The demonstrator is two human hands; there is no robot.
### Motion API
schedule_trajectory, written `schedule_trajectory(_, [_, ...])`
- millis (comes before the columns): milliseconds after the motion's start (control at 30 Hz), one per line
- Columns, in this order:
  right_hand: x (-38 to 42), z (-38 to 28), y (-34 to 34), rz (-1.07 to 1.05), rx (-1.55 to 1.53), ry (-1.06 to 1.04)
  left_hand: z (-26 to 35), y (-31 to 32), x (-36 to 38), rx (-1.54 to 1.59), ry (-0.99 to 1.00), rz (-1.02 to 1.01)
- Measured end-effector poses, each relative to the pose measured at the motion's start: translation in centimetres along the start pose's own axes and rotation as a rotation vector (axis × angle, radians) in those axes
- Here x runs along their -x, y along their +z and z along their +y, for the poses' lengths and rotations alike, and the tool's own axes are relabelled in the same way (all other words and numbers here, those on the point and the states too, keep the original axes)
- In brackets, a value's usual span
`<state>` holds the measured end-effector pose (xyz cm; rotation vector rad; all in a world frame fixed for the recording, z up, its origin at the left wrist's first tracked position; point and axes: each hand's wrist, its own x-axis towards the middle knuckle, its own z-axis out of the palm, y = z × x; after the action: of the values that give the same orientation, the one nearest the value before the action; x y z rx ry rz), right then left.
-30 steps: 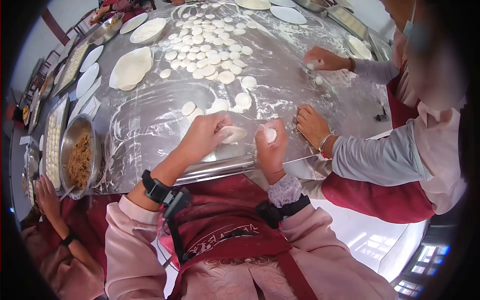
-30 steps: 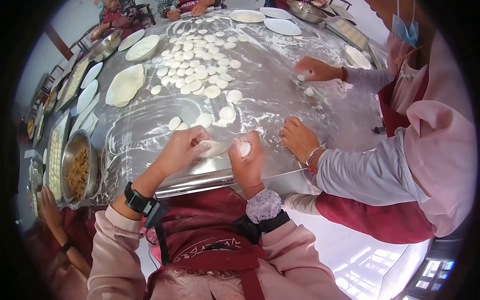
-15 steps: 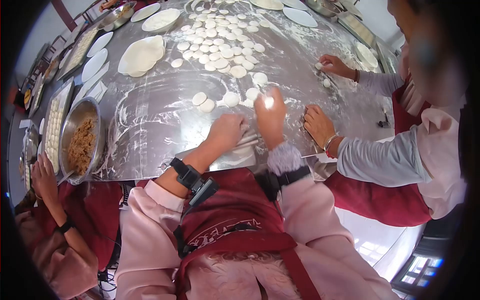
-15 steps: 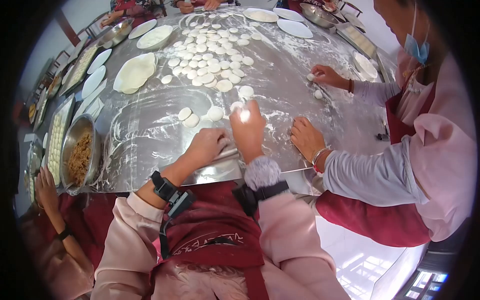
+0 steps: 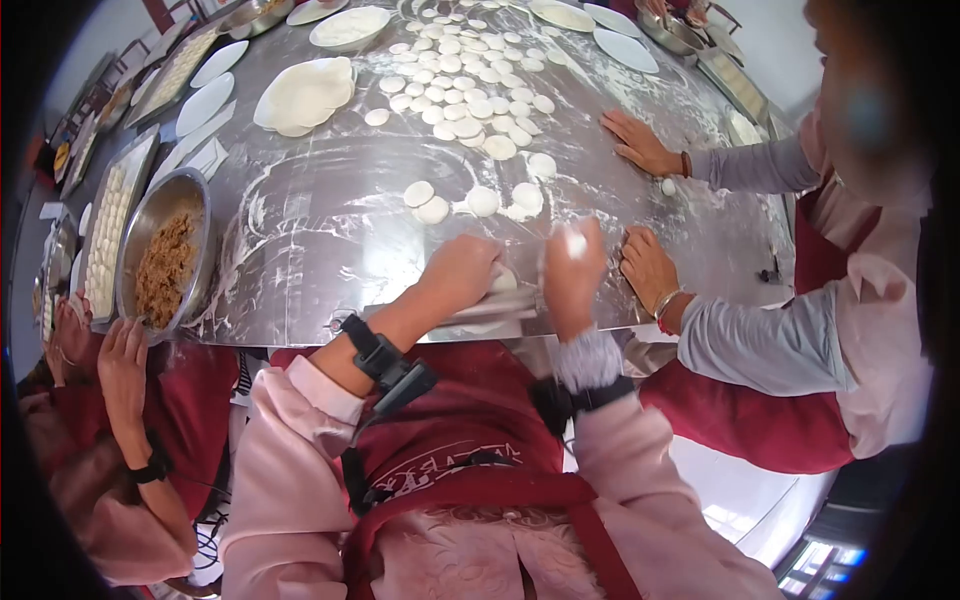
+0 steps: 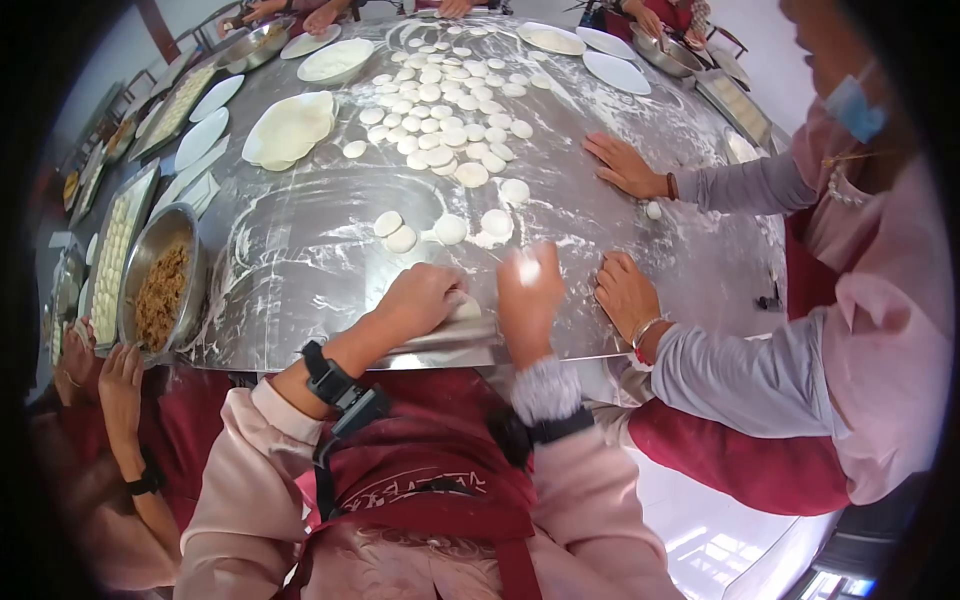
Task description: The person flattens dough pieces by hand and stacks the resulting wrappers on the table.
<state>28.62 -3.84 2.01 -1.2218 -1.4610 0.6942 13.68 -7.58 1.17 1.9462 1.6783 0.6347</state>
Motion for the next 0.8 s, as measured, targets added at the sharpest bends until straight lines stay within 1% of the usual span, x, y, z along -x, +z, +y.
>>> schedule_trajectory(67, [1.6,2.0,-1.2,0.010,-0.046,-0.026,-1.0,0.0,0.5,0.053,-0.023,0.059])
schedule_trajectory(100, [2.4,2.7,-1.6,0.030,-0.086,-0.042,-0.8,-0.4,0.8,0.126,-0.037,0.047])
schedule_trajectory(133, [2.2,2.6,-1.2,0.033,-0.077,-0.023,-0.9,0.3,1.0,0.132,-0.041,0.026])
schedule_trajectory(200, [-0.8,1.6,1.1,-0.021,-0.086,0.034,-0.7,1.3,0.1,0.139,0.119,0.136])
schedule_trajectory(233, [-1.7,0.9,2.0,-0.023,-0.089,0.027,0.0,1.5,-0.4,0.173,0.054,0.162])
schedule_trajectory(300, [-2.8,-0.1,3.3,0.037,0.063,-0.173,0.6,1.4,-0.8,0.122,0.017,0.142])
schedule_trajectory(333, [-2.5,0.1,3.0,0.029,0.059,-0.184,0.7,1.1,-0.9,0.074,-0.020,0.120])
schedule_trajectory(367, [-1.7,0.8,2.1,0.017,-0.013,-0.082,0.4,0.7,-0.8,0.076,-0.028,0.139])
schedule_trajectory(400, [-0.9,1.4,1.2,0.001,-0.082,0.023,-0.2,0.3,-0.4,0.019,0.011,0.084])
schedule_trajectory(433, [0.2,1.9,0.2,-0.013,-0.082,0.019,-0.7,0.0,0.1,-0.038,0.049,0.021])
schedule_trajectory(467, [1.4,2.5,-0.9,0.007,-0.112,0.023,-1.3,-0.3,0.3,-0.037,0.044,0.022])
schedule_trajectory(533, [2.1,2.0,-1.2,0.043,-0.133,0.050,-1.7,-0.4,0.8,0.104,-0.020,0.085])
schedule_trajectory(600, [0.2,0.1,0.0,0.049,0.009,-0.102,-1.1,0.5,0.6,0.135,0.003,0.065])
schedule_trajectory(633, [-1.1,0.6,1.4,-0.022,-0.095,0.008,-0.6,0.9,0.1,0.161,0.007,0.127])
schedule_trajectory(667, [-2.0,0.8,2.3,-0.022,-0.098,-0.001,-0.2,1.4,-0.3,0.191,0.006,0.188])
schedule_trajectory(700, [-2.5,0.1,3.1,0.030,-0.007,-0.100,0.5,0.9,-0.5,0.124,-0.001,0.205])
schedule_trajectory(733, [-2.8,-0.5,3.5,0.082,0.083,-0.199,0.4,0.7,-0.5,0.123,-0.001,0.211])
schedule_trajectory(767, [-2.3,-0.5,2.8,0.046,0.067,-0.153,0.0,0.4,-0.5,0.052,0.012,0.076])
schedule_trajectory(800, [-1.4,-0.2,1.8,0.038,0.064,-0.161,-0.4,0.1,-0.6,-0.017,0.022,-0.058])
